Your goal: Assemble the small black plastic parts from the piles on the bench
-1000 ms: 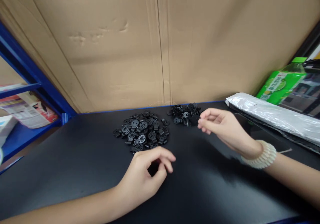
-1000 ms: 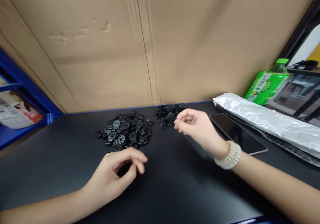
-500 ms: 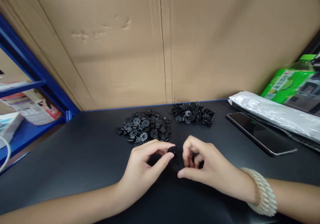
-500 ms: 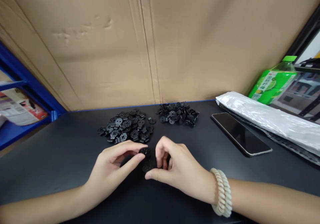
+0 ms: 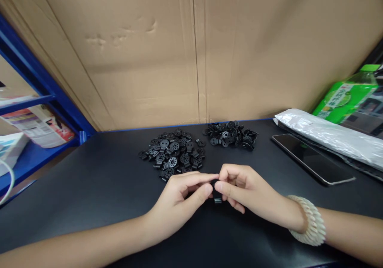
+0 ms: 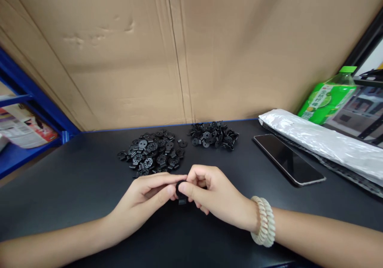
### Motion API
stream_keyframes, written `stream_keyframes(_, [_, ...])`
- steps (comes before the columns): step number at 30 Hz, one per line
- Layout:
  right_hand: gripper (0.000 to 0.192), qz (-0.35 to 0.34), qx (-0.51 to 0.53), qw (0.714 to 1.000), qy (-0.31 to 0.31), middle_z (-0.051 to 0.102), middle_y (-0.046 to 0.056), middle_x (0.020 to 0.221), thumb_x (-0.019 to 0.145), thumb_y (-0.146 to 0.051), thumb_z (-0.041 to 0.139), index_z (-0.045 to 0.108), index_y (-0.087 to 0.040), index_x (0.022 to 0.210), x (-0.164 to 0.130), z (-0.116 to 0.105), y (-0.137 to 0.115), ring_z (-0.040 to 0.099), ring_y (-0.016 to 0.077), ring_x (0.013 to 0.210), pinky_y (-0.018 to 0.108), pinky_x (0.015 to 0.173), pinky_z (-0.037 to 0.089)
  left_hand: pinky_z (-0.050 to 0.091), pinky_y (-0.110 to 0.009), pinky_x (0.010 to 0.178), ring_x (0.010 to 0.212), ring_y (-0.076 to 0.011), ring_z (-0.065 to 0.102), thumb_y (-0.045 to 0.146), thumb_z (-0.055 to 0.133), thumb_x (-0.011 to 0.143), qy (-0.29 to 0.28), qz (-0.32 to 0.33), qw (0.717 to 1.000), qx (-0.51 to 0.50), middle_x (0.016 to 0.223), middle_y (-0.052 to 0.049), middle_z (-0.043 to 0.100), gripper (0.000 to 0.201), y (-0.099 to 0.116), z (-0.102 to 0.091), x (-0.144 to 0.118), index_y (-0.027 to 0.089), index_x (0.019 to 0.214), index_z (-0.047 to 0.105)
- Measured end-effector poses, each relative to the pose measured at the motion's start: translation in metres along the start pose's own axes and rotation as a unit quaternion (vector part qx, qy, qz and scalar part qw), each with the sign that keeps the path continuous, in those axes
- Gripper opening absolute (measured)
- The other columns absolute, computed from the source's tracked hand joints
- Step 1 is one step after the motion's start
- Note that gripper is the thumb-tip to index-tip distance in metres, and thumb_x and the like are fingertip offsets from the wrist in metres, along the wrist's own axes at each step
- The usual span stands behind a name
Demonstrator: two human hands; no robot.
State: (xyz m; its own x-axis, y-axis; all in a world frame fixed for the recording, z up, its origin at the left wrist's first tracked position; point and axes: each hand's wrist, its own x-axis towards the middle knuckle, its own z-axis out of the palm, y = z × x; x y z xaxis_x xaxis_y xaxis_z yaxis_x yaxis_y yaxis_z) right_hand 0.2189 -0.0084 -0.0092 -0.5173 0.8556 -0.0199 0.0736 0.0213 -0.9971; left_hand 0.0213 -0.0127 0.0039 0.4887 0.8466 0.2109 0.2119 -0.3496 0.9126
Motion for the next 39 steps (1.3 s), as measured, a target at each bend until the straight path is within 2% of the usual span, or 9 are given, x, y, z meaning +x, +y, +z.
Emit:
stream_keyframes(3, [0.033,-0.001,-0.008,1.0,0.01,0.052,-0.005,0.058,0.086,-0.043,0.063,0.05,-0.017,0.072,-0.001,0.001,-0.002,0.042,0.0045,0.045,0.014,0.04,0.032,0.052,-0.023,0.067,0.069,-0.0148,0.064,0.023,0.058,0.087,0.014,-0.061,0.997,-0.045,0.075,-0.003,0.07,0.017,0.001,0.003,0.001,0.015,0.086,0.073])
stream_keyframes(6, [0.033,-0.003,-0.009,1.0,0.018,0.053,-0.004,0.059,0.082,-0.042,0.068,0.05,-0.017,0.07,-0.002,0.001,-0.004,0.042,0.0054,0.049,0.015,0.041,0.029,0.05,-0.022,0.065,0.066,-0.0136,0.061,0.025,0.06,0.085,0.019,-0.082,0.995,-0.043,0.069,-0.002,0.067,0.017,0.001,0.004,0.002,0.013,0.076,0.07])
stream_keyframes(11, [0.036,-0.001,-0.002,1.0,0.022,0.052,-0.004,0.058,0.08,-0.046,0.069,0.049,-0.018,0.068,-0.001,0.002,-0.002,0.04,0.0056,0.047,0.016,0.039,0.026,0.05,-0.024,0.067,0.069,-0.0147,0.062,0.024,0.063,0.082,0.013,-0.081,0.995,-0.057,0.073,-0.003,0.068,0.013,0.001,0.005,0.002,0.012,0.079,0.068])
stream_keyframes(16, [0.037,0.005,0.004,1.0,0.013,0.052,-0.004,0.058,0.08,-0.048,0.068,0.05,-0.018,0.069,0.0,0.002,-0.003,0.042,0.0061,0.047,0.017,0.04,0.028,0.049,-0.023,0.064,0.067,-0.0136,0.06,0.024,0.061,0.084,0.01,-0.083,0.994,-0.063,0.07,-0.002,0.066,0.015,0.001,0.004,0.001,0.013,0.077,0.068])
stream_keyframes(24, [0.044,-0.016,-0.028,0.999,0.019,0.05,-0.003,0.058,0.082,-0.055,0.062,0.047,-0.018,0.065,-0.001,0.003,-0.004,0.041,0.0073,0.049,0.019,0.043,0.029,0.047,-0.023,0.061,0.061,-0.0119,0.055,0.025,0.061,0.083,0.004,-0.096,0.993,-0.074,0.064,0.0,0.061,0.017,0.002,0.004,0.0,0.013,0.072,0.066])
stream_keyframes(29, [0.043,-0.027,-0.033,0.999,0.018,0.051,-0.003,0.058,0.083,-0.053,0.063,0.047,-0.018,0.065,-0.001,0.004,-0.002,0.04,0.0073,0.049,0.019,0.044,0.028,0.047,-0.023,0.06,0.061,-0.0121,0.055,0.027,0.062,0.082,0.011,-0.106,0.99,-0.09,0.063,0.0,0.06,0.018,0.0,0.006,0.0,0.013,0.072,0.065])
stream_keyframes(35, [0.038,-0.011,0.004,1.0,0.008,0.052,-0.004,0.059,0.081,-0.049,0.067,0.05,-0.018,0.069,0.001,0.001,0.0,0.04,0.0065,0.047,0.018,0.043,0.029,0.047,-0.024,0.061,0.063,-0.013,0.055,0.027,0.06,0.082,0.034,-0.097,0.993,-0.052,0.065,0.0,0.06,0.017,0.004,0.008,-0.002,0.014,0.073,0.064])
stream_keyframes(37, [0.036,0.002,0.03,1.0,-0.009,0.054,-0.003,0.063,0.083,-0.051,0.064,0.054,-0.017,0.076,0.001,-0.001,0.0,0.041,0.0064,0.048,0.018,0.043,0.03,0.046,-0.024,0.06,0.062,-0.0134,0.055,0.026,0.059,0.082,0.059,-0.07,0.996,-0.009,0.064,0.0,0.06,0.016,0.008,-0.001,0.0,0.014,0.072,0.063])
stream_keyframes(39, [0.036,0.015,0.046,0.999,-0.009,0.053,-0.002,0.066,0.085,-0.052,0.06,0.056,-0.017,0.082,0.002,-0.002,-0.001,0.04,0.0061,0.049,0.017,0.043,0.03,0.045,-0.024,0.061,0.062,-0.0137,0.055,0.025,0.057,0.082,0.11,-0.015,0.99,0.083,0.065,0.0,0.06,0.014,0.012,-0.018,0.006,0.016,0.073,0.063])
